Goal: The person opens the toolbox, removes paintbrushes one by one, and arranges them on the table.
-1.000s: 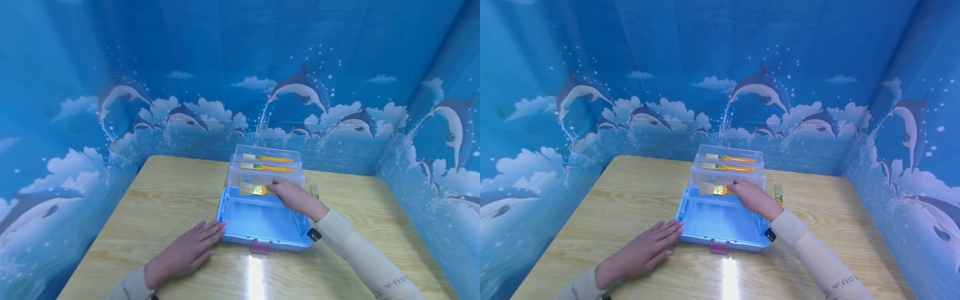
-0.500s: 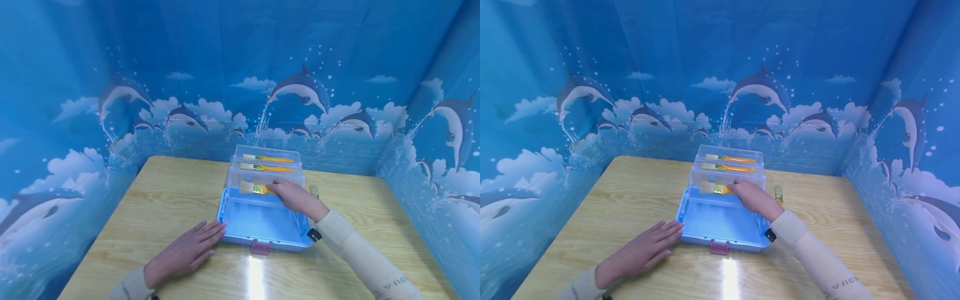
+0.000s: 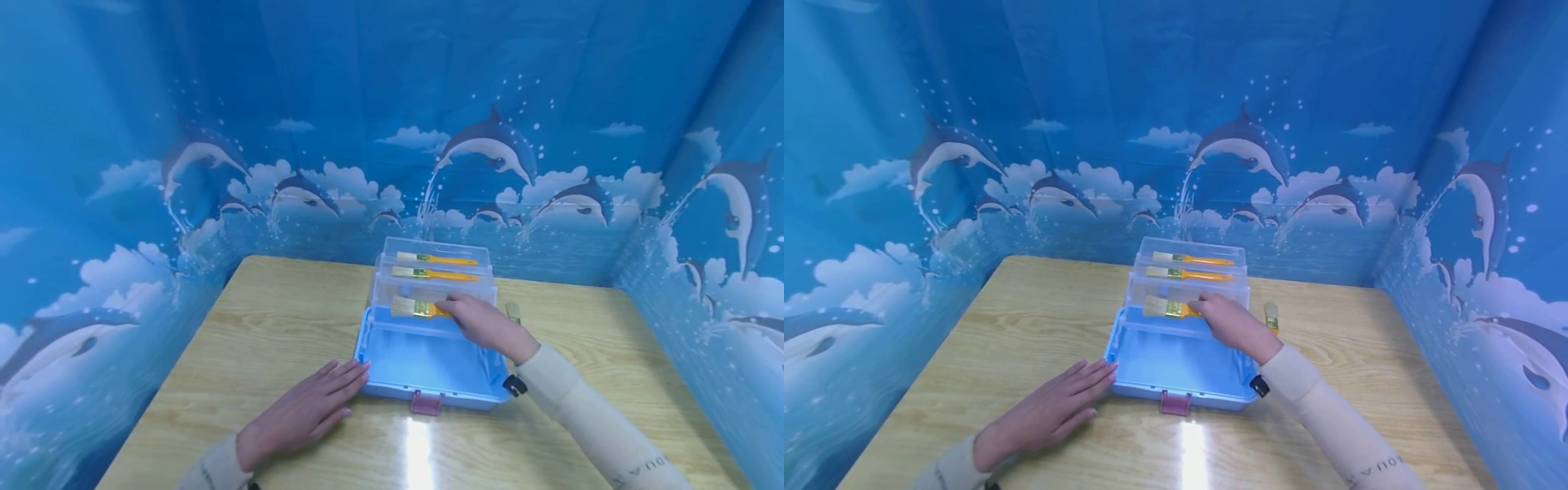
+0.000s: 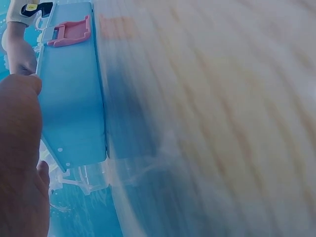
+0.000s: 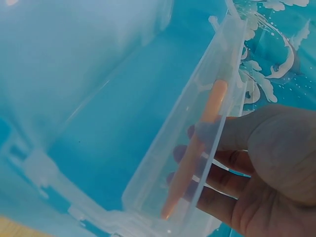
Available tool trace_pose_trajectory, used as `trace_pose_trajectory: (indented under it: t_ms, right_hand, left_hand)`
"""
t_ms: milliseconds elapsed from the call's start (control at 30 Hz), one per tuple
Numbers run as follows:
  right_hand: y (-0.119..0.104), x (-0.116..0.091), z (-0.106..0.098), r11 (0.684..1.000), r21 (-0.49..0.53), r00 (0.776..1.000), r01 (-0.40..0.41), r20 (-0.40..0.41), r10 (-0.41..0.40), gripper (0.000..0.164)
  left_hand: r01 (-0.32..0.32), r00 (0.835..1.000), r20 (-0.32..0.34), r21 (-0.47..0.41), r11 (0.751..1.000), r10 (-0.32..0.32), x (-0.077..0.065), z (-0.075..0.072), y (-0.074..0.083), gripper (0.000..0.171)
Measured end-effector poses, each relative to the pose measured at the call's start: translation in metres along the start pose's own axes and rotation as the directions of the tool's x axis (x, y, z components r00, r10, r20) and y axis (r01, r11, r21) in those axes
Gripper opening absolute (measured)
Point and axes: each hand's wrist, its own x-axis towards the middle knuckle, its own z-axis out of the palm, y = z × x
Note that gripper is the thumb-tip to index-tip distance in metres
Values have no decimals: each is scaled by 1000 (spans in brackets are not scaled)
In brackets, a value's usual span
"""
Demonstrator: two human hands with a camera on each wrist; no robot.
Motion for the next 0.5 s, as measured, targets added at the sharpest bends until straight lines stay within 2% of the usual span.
trace_pose_trajectory:
  t_ms: [367, 500]
  right_hand:
    - [1, -7, -5, 1000, -10, 1000, -11, -29, 10, 35]
    - [0, -10, -6, 1000, -1, 999, -20, -33, 20, 35]
  left_hand:
    - [17, 998, 56, 6, 1000, -18, 2, 0, 0, 65]
    - [5, 998, 56, 22, 1000, -6, 1, 0, 0, 67]
